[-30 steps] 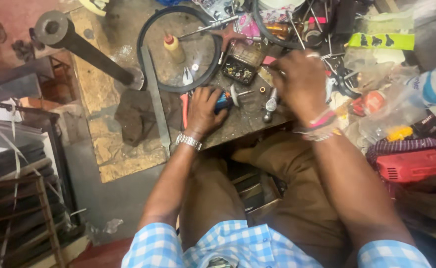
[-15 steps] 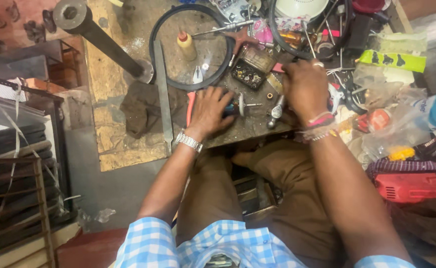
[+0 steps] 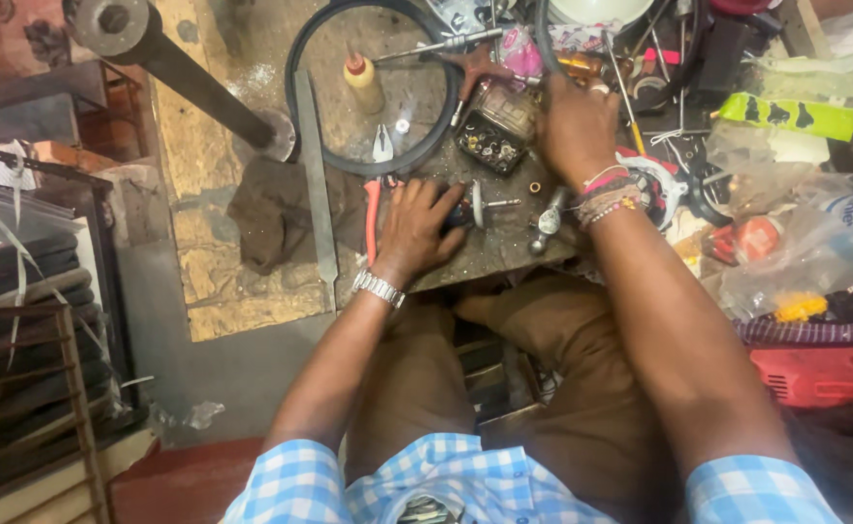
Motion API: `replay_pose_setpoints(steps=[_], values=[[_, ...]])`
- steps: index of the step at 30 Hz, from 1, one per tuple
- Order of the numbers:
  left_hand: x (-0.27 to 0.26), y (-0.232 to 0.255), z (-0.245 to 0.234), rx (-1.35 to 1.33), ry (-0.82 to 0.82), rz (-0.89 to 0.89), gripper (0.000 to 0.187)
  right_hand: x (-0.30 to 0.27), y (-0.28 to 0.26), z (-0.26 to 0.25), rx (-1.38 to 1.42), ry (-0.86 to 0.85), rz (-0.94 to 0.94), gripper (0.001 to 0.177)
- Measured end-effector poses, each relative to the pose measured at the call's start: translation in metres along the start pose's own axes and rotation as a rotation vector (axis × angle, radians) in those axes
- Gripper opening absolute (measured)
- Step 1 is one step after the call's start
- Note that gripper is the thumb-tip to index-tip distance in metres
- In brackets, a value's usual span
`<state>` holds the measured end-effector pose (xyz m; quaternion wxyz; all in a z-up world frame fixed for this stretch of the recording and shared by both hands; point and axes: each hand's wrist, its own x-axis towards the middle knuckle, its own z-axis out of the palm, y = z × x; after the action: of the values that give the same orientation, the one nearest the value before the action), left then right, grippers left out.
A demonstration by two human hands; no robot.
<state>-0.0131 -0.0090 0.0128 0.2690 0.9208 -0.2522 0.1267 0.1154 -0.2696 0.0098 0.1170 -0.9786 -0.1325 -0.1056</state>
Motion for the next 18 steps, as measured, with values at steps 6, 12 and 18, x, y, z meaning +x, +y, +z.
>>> replay_pose_setpoints(steps=[6, 12, 18], values=[[-0.001, -0.001, 0.001, 0.01, 0.002, -0.009, 0.058, -0.003, -0.009, -0.022, 0.125, 0.074, 0.042, 0.039], [-0.002, 0.0, 0.001, -0.013, 0.035, -0.007, 0.061, -0.014, -0.024, -0.038, -0.02, 0.087, -0.088, 0.027], [-0.002, -0.001, 0.001, -0.007, 0.019, -0.023, 0.06, -0.022, -0.027, -0.052, -0.085, 0.105, -0.118, 0.018]])
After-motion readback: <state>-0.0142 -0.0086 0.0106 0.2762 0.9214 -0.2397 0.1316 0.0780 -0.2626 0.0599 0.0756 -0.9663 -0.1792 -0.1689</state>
